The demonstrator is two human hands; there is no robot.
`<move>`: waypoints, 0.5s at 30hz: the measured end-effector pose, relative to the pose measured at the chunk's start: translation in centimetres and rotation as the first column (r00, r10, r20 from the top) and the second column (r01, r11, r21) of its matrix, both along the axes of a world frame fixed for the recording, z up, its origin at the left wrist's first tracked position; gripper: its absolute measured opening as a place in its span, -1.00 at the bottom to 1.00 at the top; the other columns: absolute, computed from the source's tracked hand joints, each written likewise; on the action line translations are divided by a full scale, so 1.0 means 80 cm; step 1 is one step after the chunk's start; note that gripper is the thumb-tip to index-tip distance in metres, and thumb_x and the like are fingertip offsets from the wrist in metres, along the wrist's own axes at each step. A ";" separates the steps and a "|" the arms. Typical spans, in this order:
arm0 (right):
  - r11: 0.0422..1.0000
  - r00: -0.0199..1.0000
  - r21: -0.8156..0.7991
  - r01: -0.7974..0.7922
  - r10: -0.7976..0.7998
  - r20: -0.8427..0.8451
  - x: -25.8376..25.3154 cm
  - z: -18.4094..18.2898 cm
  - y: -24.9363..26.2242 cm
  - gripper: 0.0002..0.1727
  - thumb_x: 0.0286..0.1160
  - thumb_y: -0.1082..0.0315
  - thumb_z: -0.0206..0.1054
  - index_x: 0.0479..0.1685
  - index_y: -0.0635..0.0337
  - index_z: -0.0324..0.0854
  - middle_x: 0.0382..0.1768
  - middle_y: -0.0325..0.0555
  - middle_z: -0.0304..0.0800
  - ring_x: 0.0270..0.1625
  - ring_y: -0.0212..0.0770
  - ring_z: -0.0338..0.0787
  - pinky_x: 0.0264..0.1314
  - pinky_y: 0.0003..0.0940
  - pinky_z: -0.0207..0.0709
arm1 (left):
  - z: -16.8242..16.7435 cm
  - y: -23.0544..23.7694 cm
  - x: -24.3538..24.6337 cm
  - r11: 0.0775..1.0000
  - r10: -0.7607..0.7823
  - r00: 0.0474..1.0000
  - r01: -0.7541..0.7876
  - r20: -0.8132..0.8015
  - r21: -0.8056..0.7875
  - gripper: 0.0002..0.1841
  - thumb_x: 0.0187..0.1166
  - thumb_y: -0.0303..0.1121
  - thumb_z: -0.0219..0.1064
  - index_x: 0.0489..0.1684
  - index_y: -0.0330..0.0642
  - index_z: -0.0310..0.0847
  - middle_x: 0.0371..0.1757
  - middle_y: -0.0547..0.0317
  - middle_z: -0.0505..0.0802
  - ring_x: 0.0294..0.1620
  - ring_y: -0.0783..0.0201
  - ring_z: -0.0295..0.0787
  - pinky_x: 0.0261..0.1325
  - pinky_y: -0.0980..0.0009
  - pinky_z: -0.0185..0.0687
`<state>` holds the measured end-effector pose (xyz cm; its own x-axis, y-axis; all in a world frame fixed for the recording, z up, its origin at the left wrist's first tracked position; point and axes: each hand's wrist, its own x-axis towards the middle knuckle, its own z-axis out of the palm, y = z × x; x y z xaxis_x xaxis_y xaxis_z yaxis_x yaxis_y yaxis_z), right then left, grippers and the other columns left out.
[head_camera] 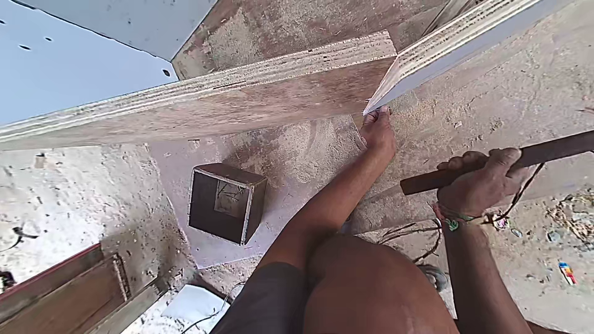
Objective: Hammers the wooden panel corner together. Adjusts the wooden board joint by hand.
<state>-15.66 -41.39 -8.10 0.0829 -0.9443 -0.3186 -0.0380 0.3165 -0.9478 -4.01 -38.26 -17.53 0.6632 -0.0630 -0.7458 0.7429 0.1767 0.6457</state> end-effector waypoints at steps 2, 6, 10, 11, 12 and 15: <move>0.941 0.953 0.189 -0.279 0.296 -0.063 -0.006 -0.011 0.031 -0.73 0.92 0.19 -0.14 -0.05 0.18 0.30 -0.75 -0.31 0.45 -0.78 -0.30 0.58 -0.68 -0.29 0.69 | 0.000 0.000 -0.001 1.000 0.001 1.000 -0.001 0.004 0.008 -0.92 0.75 -0.33 0.28 -0.11 -0.11 0.57 -0.24 0.19 0.74 -0.58 0.42 0.36 -0.58 0.51 0.22; 0.628 0.657 0.433 -0.647 0.747 -0.103 -0.011 -0.022 0.019 -0.74 0.86 0.18 0.07 -0.04 0.21 0.46 -0.73 -0.23 0.49 -0.79 -0.29 0.56 -0.72 -0.35 0.62 | 0.007 0.001 0.005 1.000 -0.012 0.999 0.012 -0.047 0.006 -0.90 0.76 -0.28 0.28 -0.07 -0.08 0.58 -0.22 0.19 0.69 -0.62 0.41 0.33 -0.64 0.52 0.19; 0.918 0.908 0.113 -0.380 0.394 -0.141 -0.015 -0.003 -0.003 -0.72 0.89 0.13 -0.02 -0.06 0.13 0.41 -0.72 -0.30 0.52 -0.76 -0.29 0.63 -0.66 -0.30 0.71 | 0.007 0.003 0.002 1.000 0.005 0.999 -0.005 -0.046 -0.004 -0.90 0.78 -0.30 0.25 -0.04 -0.11 0.56 -0.25 0.18 0.76 -0.67 0.45 0.29 -0.67 0.54 0.13; 0.968 0.962 0.042 -0.247 0.250 -0.110 -0.008 -0.001 -0.003 -0.74 0.92 0.14 -0.07 -0.05 0.11 0.36 -0.72 -0.32 0.50 -0.77 -0.28 0.62 -0.67 -0.26 0.72 | 0.007 0.001 0.003 1.000 0.009 0.999 -0.009 -0.038 -0.005 -0.90 0.78 -0.31 0.25 -0.07 -0.12 0.57 -0.29 0.19 0.74 -0.68 0.44 0.28 -0.68 0.54 0.12; 0.990 0.987 0.003 -0.143 0.143 -0.071 -0.001 -0.002 0.000 -0.75 0.93 0.15 -0.12 -0.03 0.10 0.32 -0.73 -0.31 0.48 -0.78 -0.26 0.62 -0.69 -0.22 0.72 | 0.006 0.000 0.002 1.000 0.009 1.000 -0.009 -0.028 -0.006 -0.90 0.78 -0.31 0.25 -0.08 -0.12 0.57 -0.30 0.19 0.73 -0.69 0.45 0.29 -0.69 0.55 0.13; 0.929 0.935 0.201 -0.310 0.336 -0.111 -0.001 -0.011 0.033 -0.75 0.91 0.20 -0.10 -0.02 0.20 0.33 -0.74 -0.30 0.46 -0.77 -0.31 0.59 -0.66 -0.29 0.69 | 0.007 0.001 0.002 1.000 0.005 1.000 -0.005 -0.023 0.008 -0.89 0.77 -0.31 0.26 -0.11 -0.13 0.57 -0.34 0.19 0.72 -0.67 0.43 0.33 -0.68 0.54 0.16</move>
<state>-15.72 -38.78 -8.94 0.3155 -0.8007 -0.5092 -0.2952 0.4271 -0.8546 -3.87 -38.21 -16.97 0.6463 -0.0534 -0.7612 0.7565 0.1752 0.6300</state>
